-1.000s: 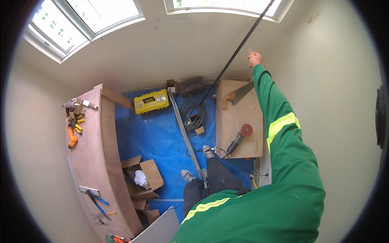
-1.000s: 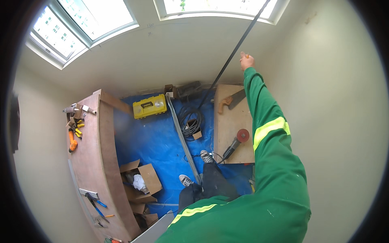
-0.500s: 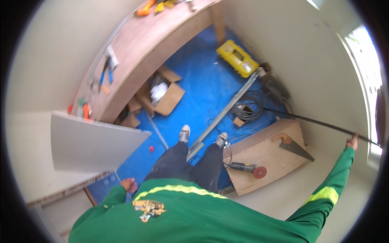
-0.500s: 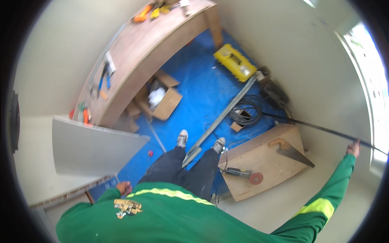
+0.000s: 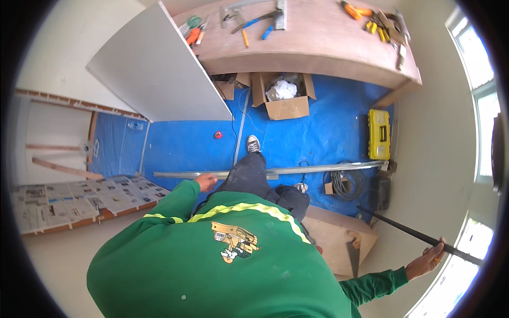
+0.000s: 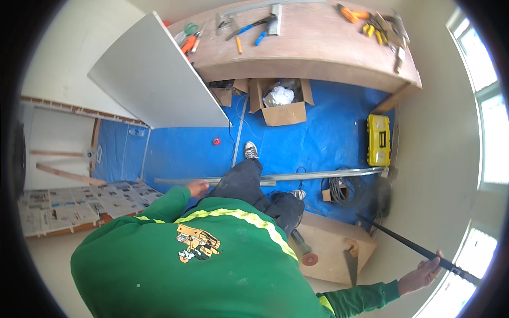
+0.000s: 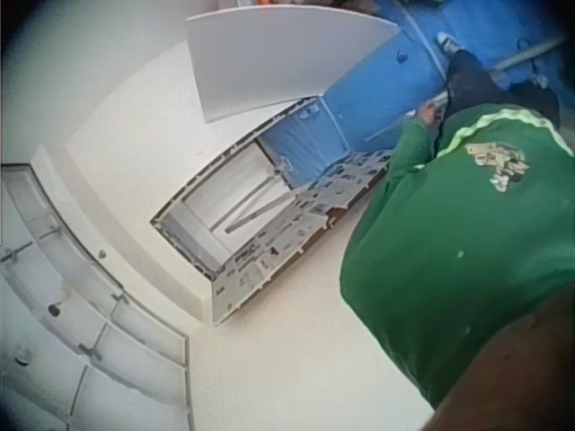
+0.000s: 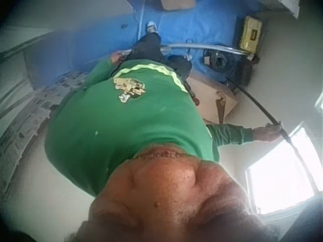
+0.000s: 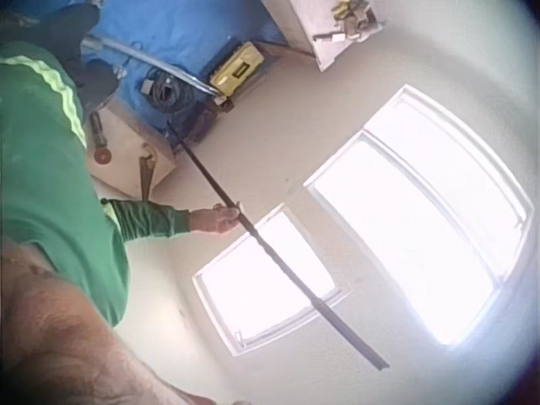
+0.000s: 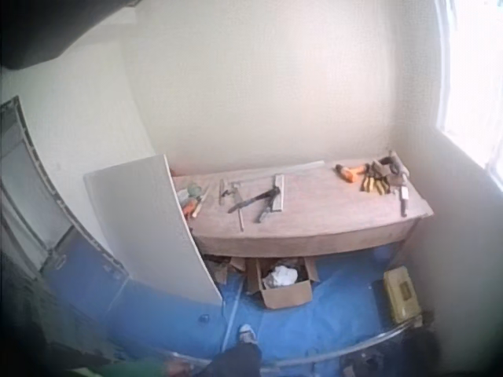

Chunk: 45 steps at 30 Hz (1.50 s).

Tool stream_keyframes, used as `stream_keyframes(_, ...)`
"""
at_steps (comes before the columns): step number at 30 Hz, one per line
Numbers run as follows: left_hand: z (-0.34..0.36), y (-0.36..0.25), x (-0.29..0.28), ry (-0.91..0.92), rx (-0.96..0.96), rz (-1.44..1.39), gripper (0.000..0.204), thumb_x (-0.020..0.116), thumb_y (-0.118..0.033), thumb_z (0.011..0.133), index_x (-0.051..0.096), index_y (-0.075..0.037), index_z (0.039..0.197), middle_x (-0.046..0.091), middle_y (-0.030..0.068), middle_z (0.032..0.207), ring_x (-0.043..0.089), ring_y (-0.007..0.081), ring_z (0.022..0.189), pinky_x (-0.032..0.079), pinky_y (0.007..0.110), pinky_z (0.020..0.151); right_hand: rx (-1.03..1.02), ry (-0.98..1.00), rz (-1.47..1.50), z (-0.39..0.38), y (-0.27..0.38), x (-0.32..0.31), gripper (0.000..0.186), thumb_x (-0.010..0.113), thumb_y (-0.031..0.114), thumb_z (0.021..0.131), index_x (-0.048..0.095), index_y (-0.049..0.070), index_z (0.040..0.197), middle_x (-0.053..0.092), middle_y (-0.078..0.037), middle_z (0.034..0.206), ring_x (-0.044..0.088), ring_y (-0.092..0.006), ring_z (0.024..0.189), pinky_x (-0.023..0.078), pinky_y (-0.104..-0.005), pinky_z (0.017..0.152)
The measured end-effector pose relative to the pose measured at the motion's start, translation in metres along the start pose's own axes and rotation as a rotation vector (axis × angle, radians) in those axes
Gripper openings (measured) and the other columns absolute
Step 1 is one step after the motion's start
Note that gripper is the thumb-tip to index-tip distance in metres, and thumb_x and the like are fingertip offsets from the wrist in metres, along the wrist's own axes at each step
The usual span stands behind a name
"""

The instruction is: The person measures a large drywall sheet with a tape measure and marks it with a pencil. They then use a straight edge and utility knife to score and cut the drywall along the marked line.

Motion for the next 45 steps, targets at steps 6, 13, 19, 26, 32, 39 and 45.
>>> stream_keyframes(6,0.035,-0.05,-0.006,-0.003,0.286,-0.345,0.049,0.06,-0.042,0.11,0.058,-0.009,0.146,0.071,0.0081,0.128,0.071,0.021,0.108,0.058,0.04,0.087,-0.414,0.467,0.076,-0.046,0.232,0.17,0.027,0.056,0.029,0.114,0.068,0.005,0.117,0.063,0.001,0.086,0.042,-0.0024,0.067,0.03,-0.0223,0.059)
stream_keyframes(13,0.093,-0.044,-0.061,-0.069,0.348,-0.58,0.043,0.06,-0.04,0.11,0.063,-0.011,0.141,0.072,0.0067,0.123,0.071,0.0164,0.096,0.057,0.035,0.079,-0.789,0.904,0.305,-0.189,0.446,0.342,0.03,0.054,0.032,0.112,0.065,0.004,0.114,0.057,-0.002,0.079,0.051,-0.0096,0.073,0.034,-0.0234,0.065)
stream_keyframes(19,0.111,0.075,-0.106,-0.135,0.185,-1.044,0.041,0.067,-0.034,0.105,0.066,-0.012,0.139,0.072,0.0053,0.118,0.071,0.0171,0.091,0.055,0.034,0.072,-0.859,1.19,0.522,-0.329,0.544,0.464,0.023,0.058,0.019,0.108,0.067,-0.002,0.11,0.06,-0.003,0.075,0.053,-0.0089,0.064,0.037,-0.0246,0.06)
stream_keyframes(26,0.022,0.266,-0.061,-0.629,-0.006,-1.596,0.05,0.07,-0.045,0.102,0.06,-0.018,0.143,0.07,0.0063,0.117,0.07,0.0242,0.094,0.058,0.043,0.077,-0.932,1.5,0.792,-0.462,0.622,0.546,0.019,0.054,0.01,0.107,0.065,-0.005,0.106,0.058,-0.002,0.075,0.052,-0.0085,0.065,0.038,-0.0236,0.061)
stream_keyframes(32,-0.054,0.3,0.103,-0.73,-0.394,-1.881,0.026,0.058,-0.036,0.107,0.063,-0.012,0.114,0.071,0.0091,0.096,0.067,0.022,0.074,0.057,0.039,0.06,-0.94,1.64,0.954,-0.562,0.66,0.573,0.021,0.062,0.016,0.108,0.068,-0.003,0.101,0.06,-0.002,0.071,0.056,-0.0086,0.065,0.041,-0.0252,0.061)
stream_keyframes(39,-0.093,0.205,0.163,-0.767,-0.378,-1.967,0.039,0.055,-0.03,0.107,0.059,-0.014,0.142,0.071,0.0148,0.127,0.072,0.0279,0.098,0.058,0.047,0.087,-1.009,1.783,1.002,-0.647,0.705,0.615,0.018,0.063,0.017,0.11,0.066,0.0,0.103,0.057,-0.001,0.07,0.051,-0.0067,0.065,0.036,-0.0242,0.058)
stream_keyframes(45,-0.149,0.183,0.104,-1.085,-0.36,-1.885,0.051,0.06,-0.035,0.108,0.054,-0.011,0.152,0.071,0.0112,0.132,0.072,0.0255,0.108,0.056,0.043,0.092,-0.96,1.899,1.069,-0.742,0.739,0.64,0.017,0.064,0.015,0.11,0.066,0.001,0.1,0.056,0.0,0.073,0.047,-0.0061,0.067,0.035,-0.0246,0.06)
Point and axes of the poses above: each hand's wrist, its own z-axis towards the middle knuckle, its own x-axis out of the palm, y = z × x, the point moved 2 cm from there along z, towards the middle knuckle
